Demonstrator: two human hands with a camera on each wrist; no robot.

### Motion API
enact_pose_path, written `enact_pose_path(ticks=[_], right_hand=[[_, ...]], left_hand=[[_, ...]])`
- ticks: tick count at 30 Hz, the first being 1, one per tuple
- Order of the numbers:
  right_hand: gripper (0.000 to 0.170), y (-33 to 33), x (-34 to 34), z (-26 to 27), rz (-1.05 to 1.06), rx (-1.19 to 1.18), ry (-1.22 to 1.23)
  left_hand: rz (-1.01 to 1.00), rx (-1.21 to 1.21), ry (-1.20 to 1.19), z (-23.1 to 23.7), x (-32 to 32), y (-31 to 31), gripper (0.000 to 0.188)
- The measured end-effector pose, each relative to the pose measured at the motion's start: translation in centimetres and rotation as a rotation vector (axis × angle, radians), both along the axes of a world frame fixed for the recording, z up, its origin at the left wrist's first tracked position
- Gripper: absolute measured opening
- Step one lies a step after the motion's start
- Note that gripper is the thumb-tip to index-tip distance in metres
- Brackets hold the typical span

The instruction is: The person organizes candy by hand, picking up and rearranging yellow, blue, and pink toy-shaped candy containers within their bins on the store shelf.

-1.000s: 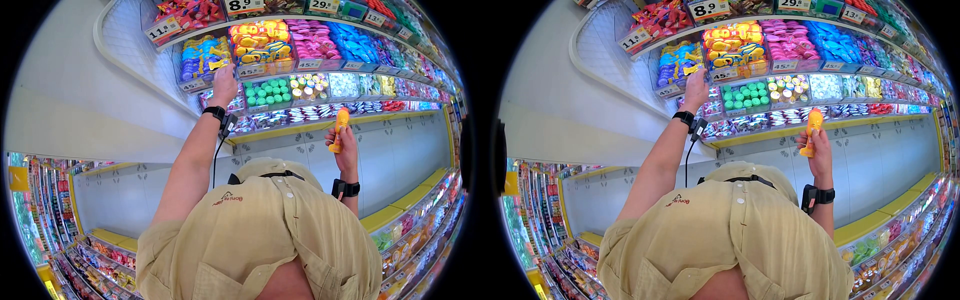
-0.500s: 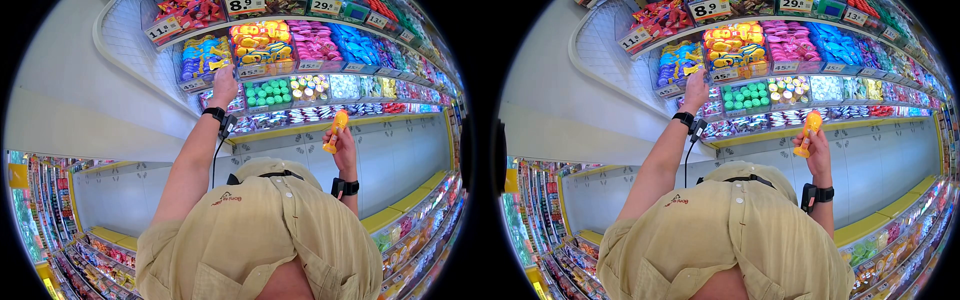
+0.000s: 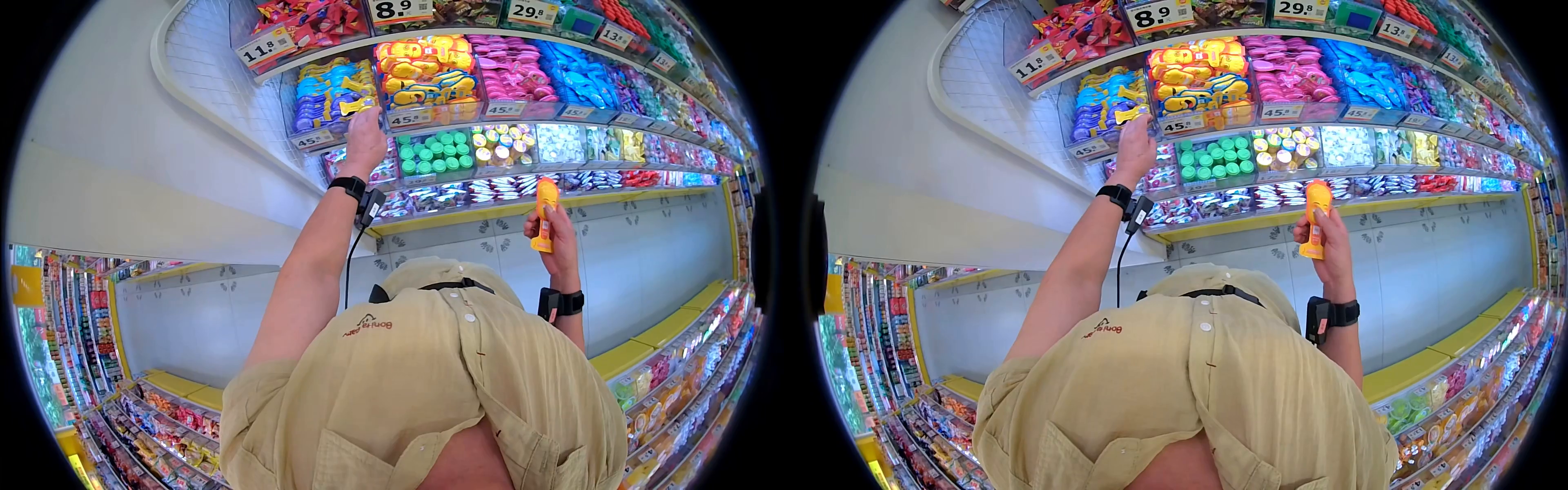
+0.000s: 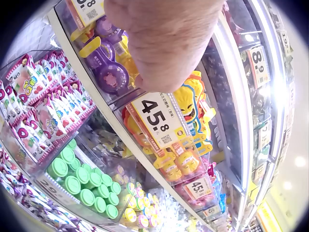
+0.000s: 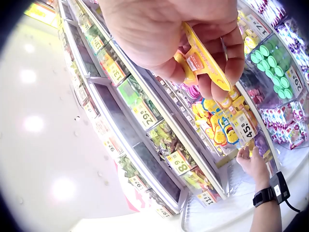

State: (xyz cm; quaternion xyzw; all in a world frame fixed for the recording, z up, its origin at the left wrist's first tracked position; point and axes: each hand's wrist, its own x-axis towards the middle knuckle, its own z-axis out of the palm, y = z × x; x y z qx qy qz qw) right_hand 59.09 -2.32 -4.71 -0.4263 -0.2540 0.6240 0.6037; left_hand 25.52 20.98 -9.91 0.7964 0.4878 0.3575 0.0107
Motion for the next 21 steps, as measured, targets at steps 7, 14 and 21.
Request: enact_pose_path(ticks=[7, 14, 21], right_hand=[[0.027, 1.8, -1.0, 0.8, 0.089, 0.02, -0.019], [0.031, 5.8, -2.5, 2.6, 0.227, 0.056, -0.136], [0.027, 9.2, -4.8, 4.9, 0.511, 0.122, -0.442]], left_hand=[[-0.015, -0.105, -0.028, 0.8, 0.0, 0.1, 0.041], [-0.203, -0.28, -0.344, 4.5, 4.7, -2.1, 0.04], [-0.643, -1.132, -0.753, 9.0, 9.4, -6.8, 0.037]])
